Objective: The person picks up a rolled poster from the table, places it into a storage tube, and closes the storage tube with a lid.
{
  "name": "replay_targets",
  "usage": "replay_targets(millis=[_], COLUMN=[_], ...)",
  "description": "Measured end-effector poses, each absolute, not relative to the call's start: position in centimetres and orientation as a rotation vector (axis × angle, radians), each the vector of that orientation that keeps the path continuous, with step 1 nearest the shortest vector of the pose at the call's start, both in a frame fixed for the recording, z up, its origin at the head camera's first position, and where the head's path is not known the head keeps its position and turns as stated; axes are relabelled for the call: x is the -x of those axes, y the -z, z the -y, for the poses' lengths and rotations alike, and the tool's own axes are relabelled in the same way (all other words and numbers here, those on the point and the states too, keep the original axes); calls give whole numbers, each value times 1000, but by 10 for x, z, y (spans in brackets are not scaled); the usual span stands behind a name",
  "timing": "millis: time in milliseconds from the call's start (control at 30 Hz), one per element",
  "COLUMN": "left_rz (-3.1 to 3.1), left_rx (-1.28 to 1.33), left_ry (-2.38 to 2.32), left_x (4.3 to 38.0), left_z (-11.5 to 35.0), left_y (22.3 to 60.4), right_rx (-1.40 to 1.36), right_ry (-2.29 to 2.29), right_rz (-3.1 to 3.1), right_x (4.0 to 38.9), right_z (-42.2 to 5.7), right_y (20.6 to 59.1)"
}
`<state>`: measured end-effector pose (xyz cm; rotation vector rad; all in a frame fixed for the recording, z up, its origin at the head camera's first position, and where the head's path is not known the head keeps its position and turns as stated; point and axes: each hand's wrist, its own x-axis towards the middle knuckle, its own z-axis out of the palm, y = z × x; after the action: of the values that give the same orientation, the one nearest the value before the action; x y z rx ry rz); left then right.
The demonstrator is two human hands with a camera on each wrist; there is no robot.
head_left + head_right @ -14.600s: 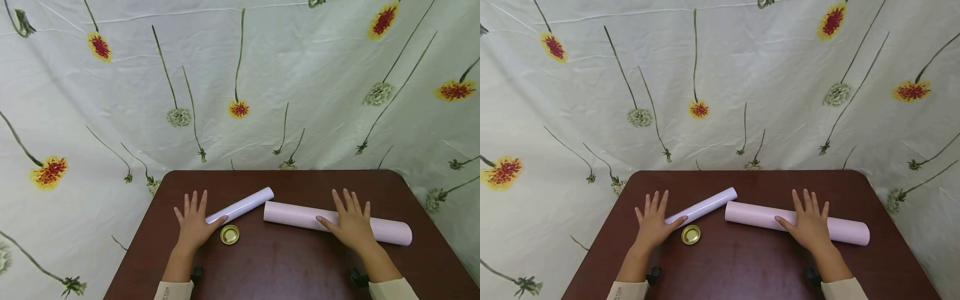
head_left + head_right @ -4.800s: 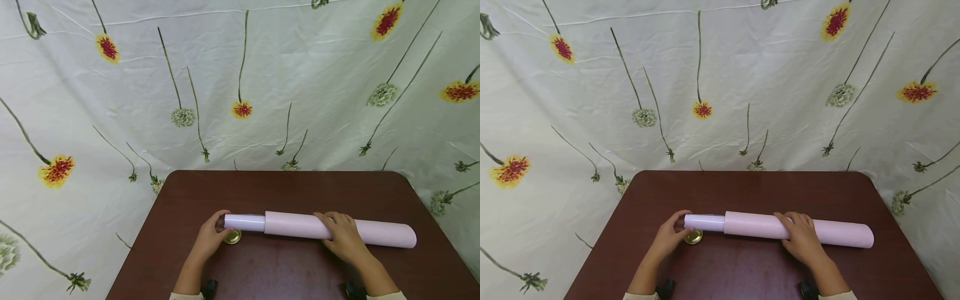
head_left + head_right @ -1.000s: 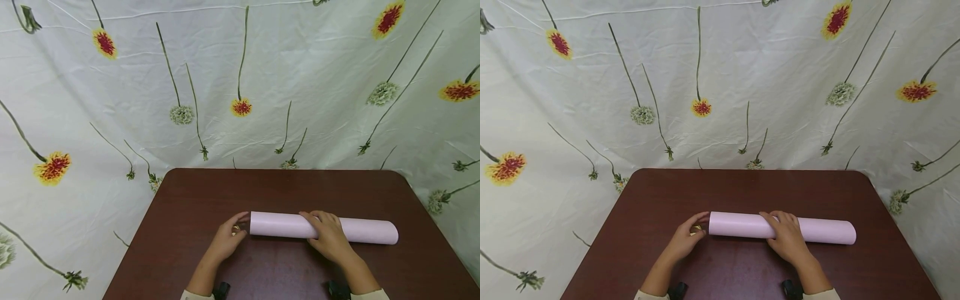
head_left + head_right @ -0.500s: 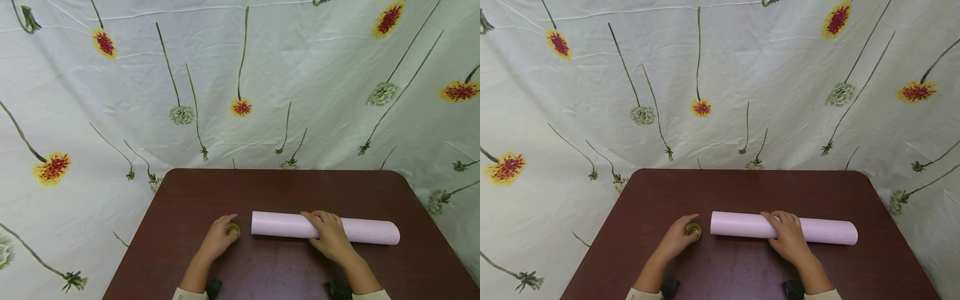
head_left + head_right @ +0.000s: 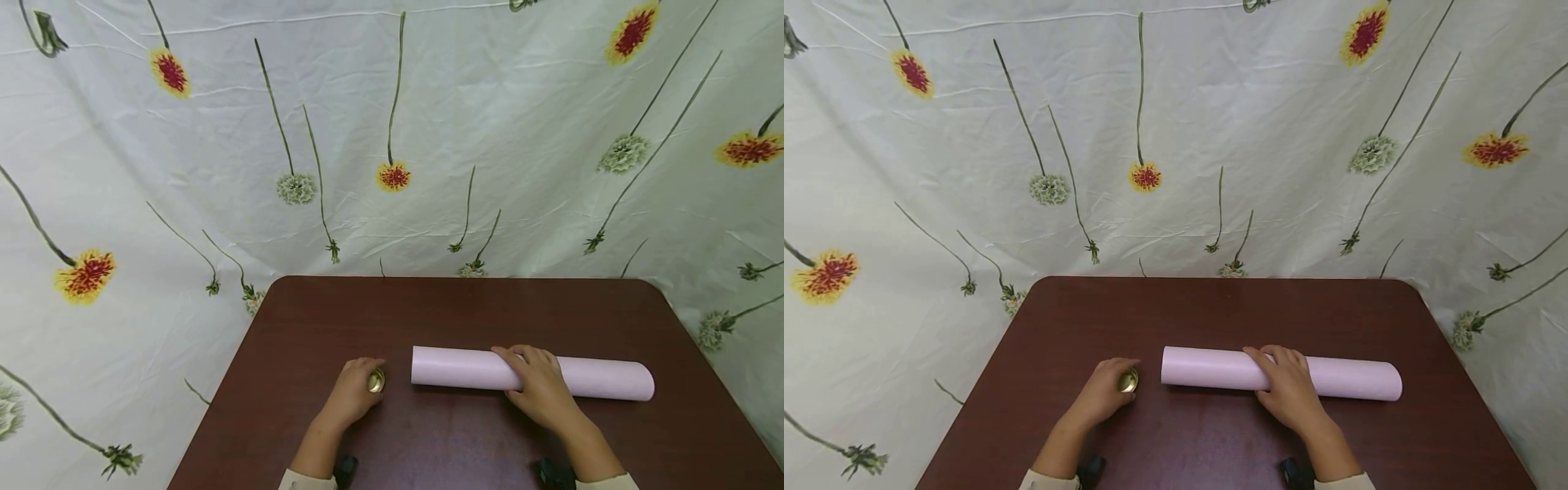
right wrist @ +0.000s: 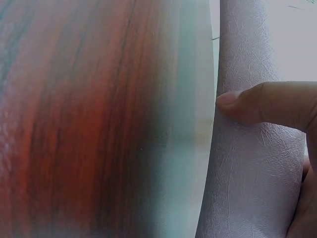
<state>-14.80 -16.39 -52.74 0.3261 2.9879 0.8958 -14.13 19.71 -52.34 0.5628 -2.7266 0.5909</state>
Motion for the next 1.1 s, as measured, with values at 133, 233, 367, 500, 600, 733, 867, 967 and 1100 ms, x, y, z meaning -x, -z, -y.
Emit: replay_targets(millis=[133, 233, 367, 500, 600, 733, 867, 967, 1100], left_rz=[-3012, -3001, -2986, -2996, -2999, -2998, -2969, -2912, -2767], left_rx=[-341, -333, -305, -287, -275, -249, -201, -145, -90], left_ry=[-830, -820, -843, -885, -936, -1034, -1168, -1267, -1435], left_x=[148, 148, 149, 151, 153, 155, 156, 155, 155], left_z=[165, 166, 167, 169, 169, 168, 167, 167, 165], left_y=[527, 528, 530, 532, 530, 526, 521, 519, 517], right_rx=[-567, -570, -573, -575, -574, -567, -556, -559, -575], right_ry=[-593, -599, -603, -598, -590, -599, -607, -614, -621], right_rz=[2725, 2723, 2716, 2699, 2691, 2709, 2732, 2733, 2724], right_x=[141, 141, 141, 142, 142, 142, 142, 142, 142], right_z=[-197, -197, -197, -198, -198, -198, -198, -198, -197], right_y=[523, 523, 523, 524, 524, 523, 521, 520, 519])
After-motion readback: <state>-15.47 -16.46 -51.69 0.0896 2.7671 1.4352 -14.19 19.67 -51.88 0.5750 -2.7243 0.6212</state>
